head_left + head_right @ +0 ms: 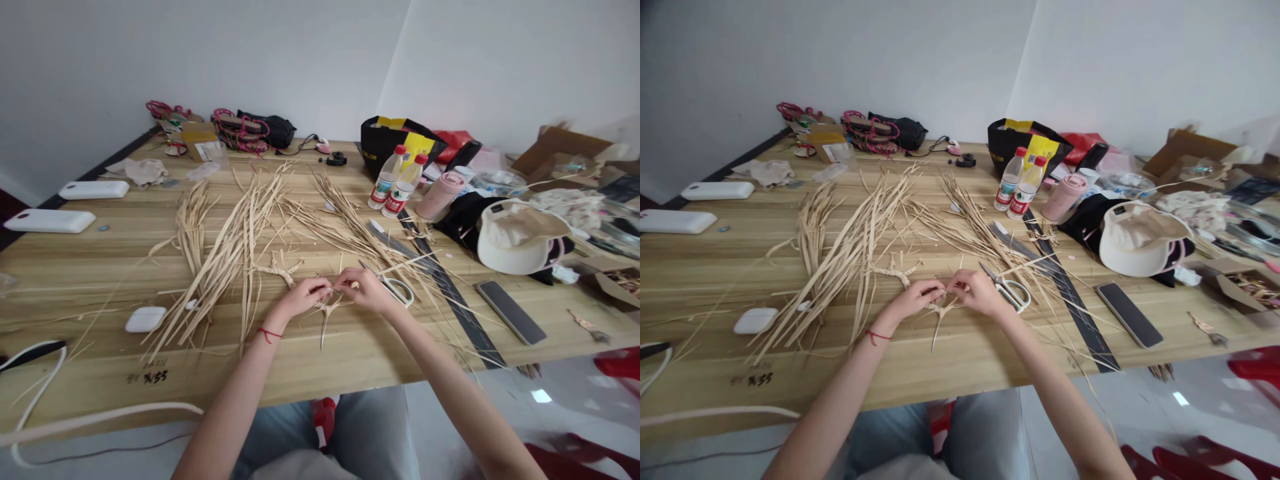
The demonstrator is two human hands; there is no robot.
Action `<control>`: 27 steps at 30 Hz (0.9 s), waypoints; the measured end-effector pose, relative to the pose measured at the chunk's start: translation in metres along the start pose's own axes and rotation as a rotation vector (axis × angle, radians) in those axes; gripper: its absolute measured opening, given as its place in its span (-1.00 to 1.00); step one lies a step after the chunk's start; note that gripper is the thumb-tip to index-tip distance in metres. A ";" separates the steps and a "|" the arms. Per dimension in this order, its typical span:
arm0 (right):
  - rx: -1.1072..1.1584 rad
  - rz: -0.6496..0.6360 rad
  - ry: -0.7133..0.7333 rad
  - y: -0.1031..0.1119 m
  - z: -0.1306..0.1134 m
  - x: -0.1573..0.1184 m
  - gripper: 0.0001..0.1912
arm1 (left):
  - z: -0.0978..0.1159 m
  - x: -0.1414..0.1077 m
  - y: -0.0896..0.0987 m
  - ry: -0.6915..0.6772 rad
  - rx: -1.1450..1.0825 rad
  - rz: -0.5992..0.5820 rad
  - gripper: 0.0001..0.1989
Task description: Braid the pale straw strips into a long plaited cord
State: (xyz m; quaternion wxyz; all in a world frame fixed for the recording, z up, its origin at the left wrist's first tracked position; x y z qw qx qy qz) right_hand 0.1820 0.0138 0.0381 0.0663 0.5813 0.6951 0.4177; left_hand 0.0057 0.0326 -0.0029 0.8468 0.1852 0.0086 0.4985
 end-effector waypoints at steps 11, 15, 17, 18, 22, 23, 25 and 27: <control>-0.283 0.425 -0.048 -0.014 -0.042 -0.025 -0.90 | 0.017 -0.003 0.005 -0.181 0.081 0.217 -0.75; -0.174 0.503 -0.065 -0.013 -0.053 -0.028 -0.90 | 0.023 -0.007 0.007 -0.333 0.168 0.301 -0.79; -0.110 0.527 -0.067 -0.010 -0.057 -0.027 -0.90 | 0.025 -0.008 0.007 -0.406 0.192 0.339 -0.81; -0.083 0.536 -0.067 -0.009 -0.059 -0.027 -0.90 | 0.026 -0.009 0.007 -0.441 0.203 0.355 -0.82; -0.014 0.559 -0.072 -0.002 -0.065 -0.027 -0.91 | 0.031 -0.011 0.007 -0.552 0.233 0.398 -0.86; -0.004 0.560 -0.079 -0.001 -0.066 -0.027 -0.92 | 0.032 -0.012 0.007 -0.576 0.234 0.407 -0.87; 0.011 0.556 -0.095 0.001 -0.068 -0.028 -0.92 | 0.035 -0.013 0.007 -0.614 0.232 0.422 -0.87; 0.011 0.561 -0.107 0.002 -0.069 -0.029 -0.92 | 0.038 -0.014 0.007 -0.637 0.234 0.431 -0.87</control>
Point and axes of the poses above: each hand's wrist, its own x-axis towards the middle knuckle, its own y-axis out of the back of the hand, z = x × y, the point moved 2 cm from there along x, towards the middle knuckle, and after that the axes turned 13 degrees about z, right-handed, at the moved point
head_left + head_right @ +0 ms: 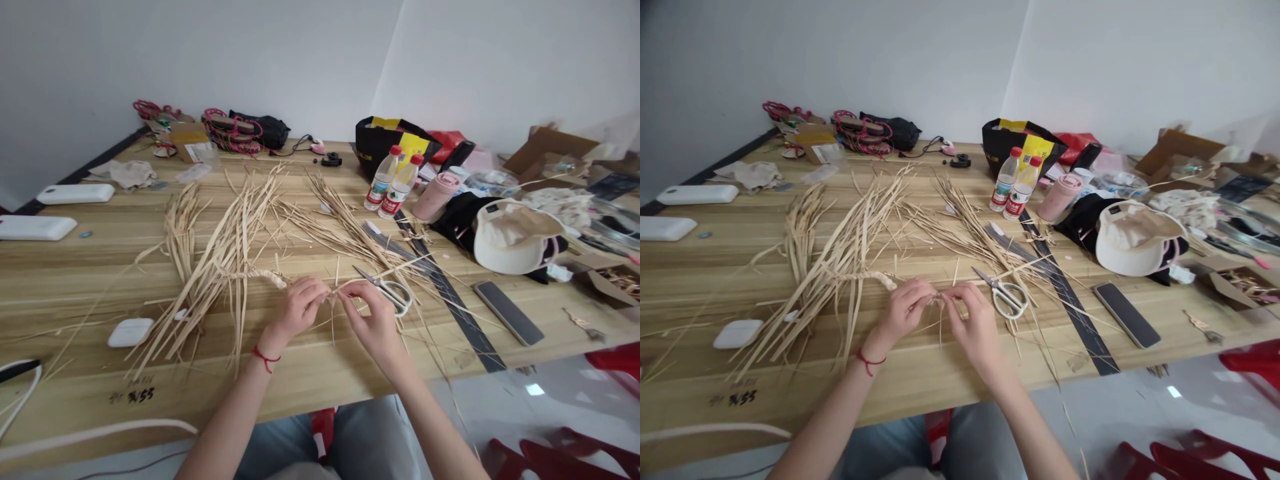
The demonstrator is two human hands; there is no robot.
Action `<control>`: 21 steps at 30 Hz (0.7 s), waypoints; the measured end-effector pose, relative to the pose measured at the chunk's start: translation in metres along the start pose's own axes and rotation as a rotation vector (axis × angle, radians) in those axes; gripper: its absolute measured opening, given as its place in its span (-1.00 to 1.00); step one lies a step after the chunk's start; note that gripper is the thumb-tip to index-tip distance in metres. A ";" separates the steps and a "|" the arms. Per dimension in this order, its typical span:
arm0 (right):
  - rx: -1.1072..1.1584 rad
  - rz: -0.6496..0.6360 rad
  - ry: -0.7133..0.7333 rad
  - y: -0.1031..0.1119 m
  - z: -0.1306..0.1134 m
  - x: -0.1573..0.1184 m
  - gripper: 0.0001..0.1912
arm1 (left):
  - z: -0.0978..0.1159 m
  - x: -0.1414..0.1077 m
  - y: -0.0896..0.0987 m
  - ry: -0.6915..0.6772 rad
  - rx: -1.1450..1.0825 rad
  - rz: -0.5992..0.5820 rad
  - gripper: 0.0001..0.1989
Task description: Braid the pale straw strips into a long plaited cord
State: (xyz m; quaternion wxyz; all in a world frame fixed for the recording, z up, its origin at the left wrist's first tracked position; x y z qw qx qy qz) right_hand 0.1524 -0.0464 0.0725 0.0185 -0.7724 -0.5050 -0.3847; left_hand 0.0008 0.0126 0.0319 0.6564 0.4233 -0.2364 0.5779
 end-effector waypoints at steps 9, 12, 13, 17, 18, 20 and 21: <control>-0.102 0.129 -0.039 -0.006 -0.009 -0.011 -0.91 | 0.004 -0.001 -0.001 -0.031 0.103 -0.006 -0.85; -0.152 0.227 -0.031 -0.013 -0.011 -0.017 -0.92 | 0.003 -0.004 -0.003 -0.025 0.150 -0.017 -0.83; -0.165 0.256 -0.033 -0.017 -0.012 -0.020 -0.92 | 0.002 -0.004 -0.003 -0.026 0.162 -0.017 -0.83; -0.185 0.352 -0.065 -0.028 -0.018 -0.030 -0.93 | 0.001 -0.007 -0.004 -0.050 0.204 0.023 -0.82; -0.179 0.367 -0.074 -0.030 -0.020 -0.032 -0.92 | 0.001 -0.008 -0.004 -0.060 0.212 0.034 -0.82; -0.157 0.385 -0.090 -0.033 -0.024 -0.035 -0.91 | 0.002 -0.008 -0.004 -0.083 0.223 0.050 -0.82; -0.146 0.390 -0.097 -0.034 -0.025 -0.036 -0.90 | 0.003 -0.009 -0.004 -0.093 0.225 0.056 -0.82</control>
Point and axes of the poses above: each hand's wrist, its own x-axis towards the middle knuckle, its own y-axis out of the back of the hand, z = x × y, the point moved 2 cm from there along x, towards the middle knuckle, and after that the axes turned 13 degrees about z, right-handed, at the moved point
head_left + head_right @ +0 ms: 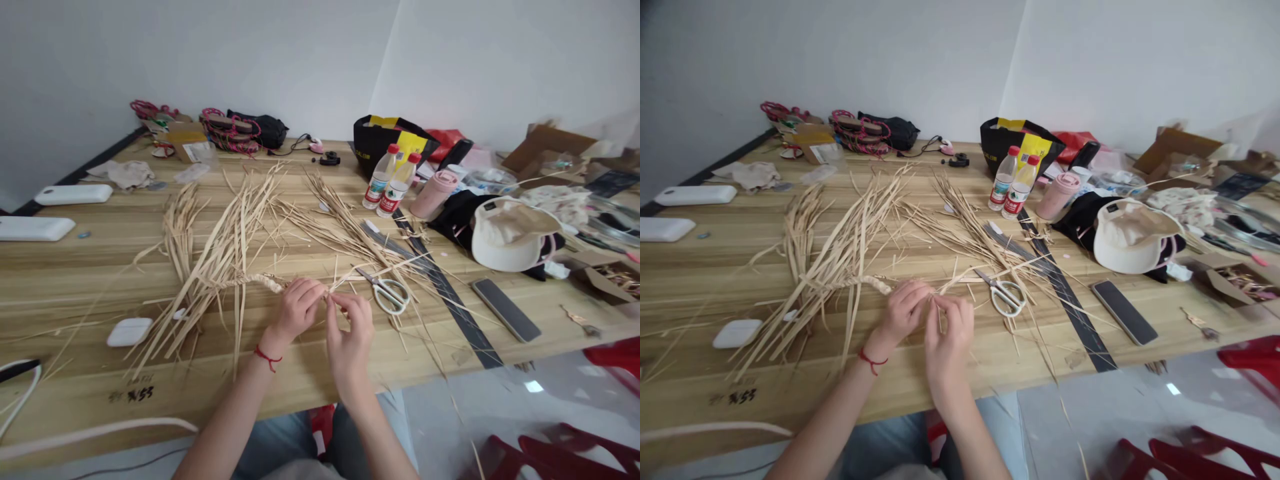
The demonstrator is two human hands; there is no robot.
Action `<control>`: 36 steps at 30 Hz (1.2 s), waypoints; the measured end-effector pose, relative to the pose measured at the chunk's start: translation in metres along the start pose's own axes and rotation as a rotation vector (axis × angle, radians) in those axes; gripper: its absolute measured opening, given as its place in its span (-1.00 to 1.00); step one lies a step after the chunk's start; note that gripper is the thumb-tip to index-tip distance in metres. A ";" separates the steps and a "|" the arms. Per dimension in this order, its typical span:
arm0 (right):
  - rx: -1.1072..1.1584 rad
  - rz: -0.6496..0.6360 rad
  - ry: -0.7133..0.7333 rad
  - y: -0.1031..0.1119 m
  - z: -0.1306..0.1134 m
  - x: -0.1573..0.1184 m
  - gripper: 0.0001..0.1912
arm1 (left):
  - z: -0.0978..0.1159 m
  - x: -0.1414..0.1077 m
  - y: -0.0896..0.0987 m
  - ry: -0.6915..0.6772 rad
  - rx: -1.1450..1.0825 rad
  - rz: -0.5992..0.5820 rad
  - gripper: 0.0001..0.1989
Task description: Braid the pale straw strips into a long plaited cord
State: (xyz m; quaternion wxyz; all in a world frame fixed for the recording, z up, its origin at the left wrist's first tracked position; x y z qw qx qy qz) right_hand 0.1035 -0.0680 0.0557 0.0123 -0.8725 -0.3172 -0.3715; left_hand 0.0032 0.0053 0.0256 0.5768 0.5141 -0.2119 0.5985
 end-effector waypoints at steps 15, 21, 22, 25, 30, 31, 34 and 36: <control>-0.163 -0.148 0.018 -0.004 -0.001 -0.011 -0.75 | -0.003 -0.003 -0.004 0.112 -0.003 0.023 -0.83; -0.313 -0.280 0.081 -0.014 0.005 -0.026 -0.59 | -0.010 -0.001 -0.006 0.230 -0.032 0.006 -0.82; -0.335 -0.296 0.094 -0.016 0.007 -0.029 -0.57 | -0.011 -0.001 -0.006 0.251 -0.041 0.011 -0.82; -0.350 -0.306 0.107 -0.021 0.012 -0.038 -0.50 | -0.014 -0.002 -0.007 0.298 -0.058 0.012 -0.83; -0.235 -0.280 0.042 -0.022 0.023 -0.050 -0.50 | -0.014 0.001 -0.006 0.369 -0.092 0.011 -0.82; -0.187 -0.277 0.022 -0.022 0.025 -0.052 -0.51 | -0.013 0.002 -0.006 0.387 -0.099 0.023 -0.82; -0.010 -0.255 -0.100 -0.024 0.032 -0.055 -0.56 | -0.012 0.003 -0.005 0.432 -0.128 0.057 -0.82; 0.121 -0.230 -0.258 -0.026 0.036 -0.050 -0.65 | -0.012 0.004 -0.005 0.457 -0.149 0.068 -0.82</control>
Point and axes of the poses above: each hand's wrist, its own x-axis towards the middle knuckle, its own y-axis out of the back of the hand, z = x × y, the point moved 2 cm from there along x, towards the middle knuckle, and after that the axes turned 13 degrees about z, right-handed, at the moved point
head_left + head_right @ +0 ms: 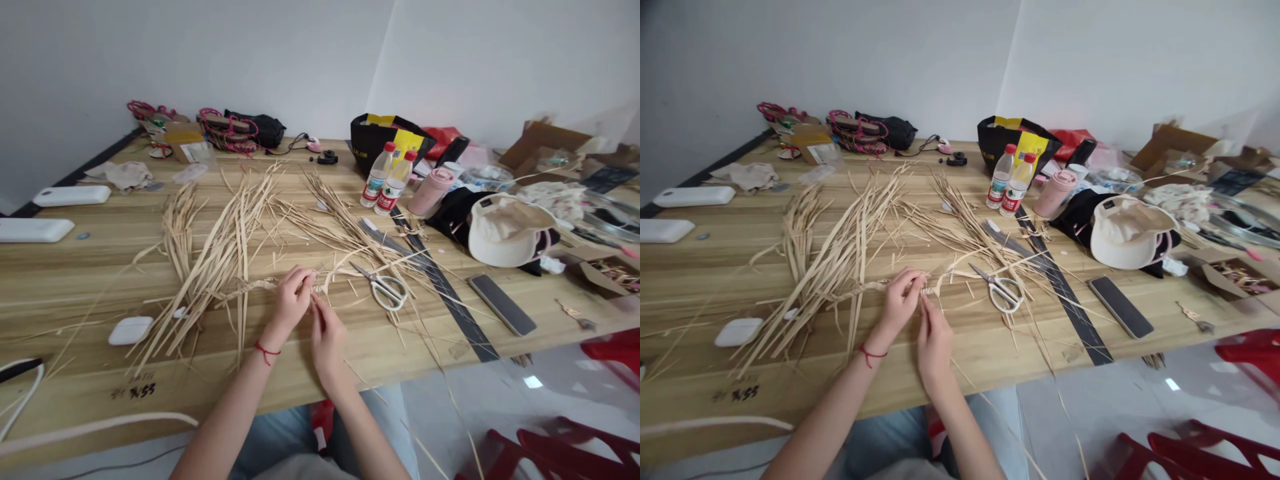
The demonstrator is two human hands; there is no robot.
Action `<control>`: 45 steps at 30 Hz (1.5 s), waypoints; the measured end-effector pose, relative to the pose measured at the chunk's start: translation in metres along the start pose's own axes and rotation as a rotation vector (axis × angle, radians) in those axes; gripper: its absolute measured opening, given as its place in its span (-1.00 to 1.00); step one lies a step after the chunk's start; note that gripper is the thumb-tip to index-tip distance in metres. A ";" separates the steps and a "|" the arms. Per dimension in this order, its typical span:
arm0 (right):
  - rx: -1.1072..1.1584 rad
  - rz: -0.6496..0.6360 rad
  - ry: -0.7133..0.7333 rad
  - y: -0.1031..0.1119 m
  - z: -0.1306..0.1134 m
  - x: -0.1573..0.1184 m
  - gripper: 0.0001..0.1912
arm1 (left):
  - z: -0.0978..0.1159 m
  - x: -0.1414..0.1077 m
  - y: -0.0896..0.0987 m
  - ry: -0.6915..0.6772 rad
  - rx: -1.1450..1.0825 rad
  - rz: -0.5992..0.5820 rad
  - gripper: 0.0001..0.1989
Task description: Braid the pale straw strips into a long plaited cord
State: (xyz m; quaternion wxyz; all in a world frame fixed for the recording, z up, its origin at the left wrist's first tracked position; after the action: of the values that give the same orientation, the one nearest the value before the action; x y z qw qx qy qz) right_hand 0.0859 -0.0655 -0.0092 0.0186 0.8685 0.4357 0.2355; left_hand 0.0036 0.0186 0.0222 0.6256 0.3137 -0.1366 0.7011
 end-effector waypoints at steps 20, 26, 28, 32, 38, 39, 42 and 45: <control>0.614 -0.169 -0.741 0.045 -0.002 0.075 -0.70 | 0.002 0.001 0.001 -0.110 0.027 -0.033 -0.84; 0.596 -0.177 -0.692 0.049 -0.012 0.083 -0.74 | 0.000 -0.001 0.002 -0.180 0.051 -0.064 -0.85; 0.593 -0.171 -0.660 0.049 -0.018 0.087 -0.74 | 0.000 -0.003 0.000 -0.222 0.064 -0.108 -0.84; 0.549 -0.159 -0.578 0.047 -0.029 0.092 -0.74 | 0.000 -0.004 -0.002 -0.245 0.076 -0.123 -0.84; 0.297 -0.198 -0.369 0.048 -0.027 0.099 -0.74 | -0.004 -0.001 0.000 -0.153 0.083 -0.109 -0.84; 0.208 -0.203 -0.301 0.051 -0.025 0.102 -0.76 | -0.005 0.000 0.000 -0.125 0.082 -0.109 -0.85; -0.065 -0.267 -0.111 0.061 -0.018 0.111 -0.85 | -0.008 0.001 -0.002 -0.067 0.070 -0.133 -0.84; -0.199 -0.398 -0.038 0.069 -0.015 0.116 -0.87 | -0.011 0.000 -0.004 -0.047 0.055 -0.156 -0.82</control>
State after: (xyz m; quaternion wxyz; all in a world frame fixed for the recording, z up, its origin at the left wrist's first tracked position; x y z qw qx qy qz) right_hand 0.1907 -0.0219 0.0665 0.1588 0.7637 0.5725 0.2526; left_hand 0.0047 0.0255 0.0133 0.6661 0.3569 -0.1068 0.6462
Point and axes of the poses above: each hand's wrist, its own x-axis towards the middle knuckle, its own y-axis out of the back of the hand, z = x × y, the point moved 2 cm from there along x, towards the middle knuckle, and after that the axes turned 13 degrees about z, right-handed, at the moved point
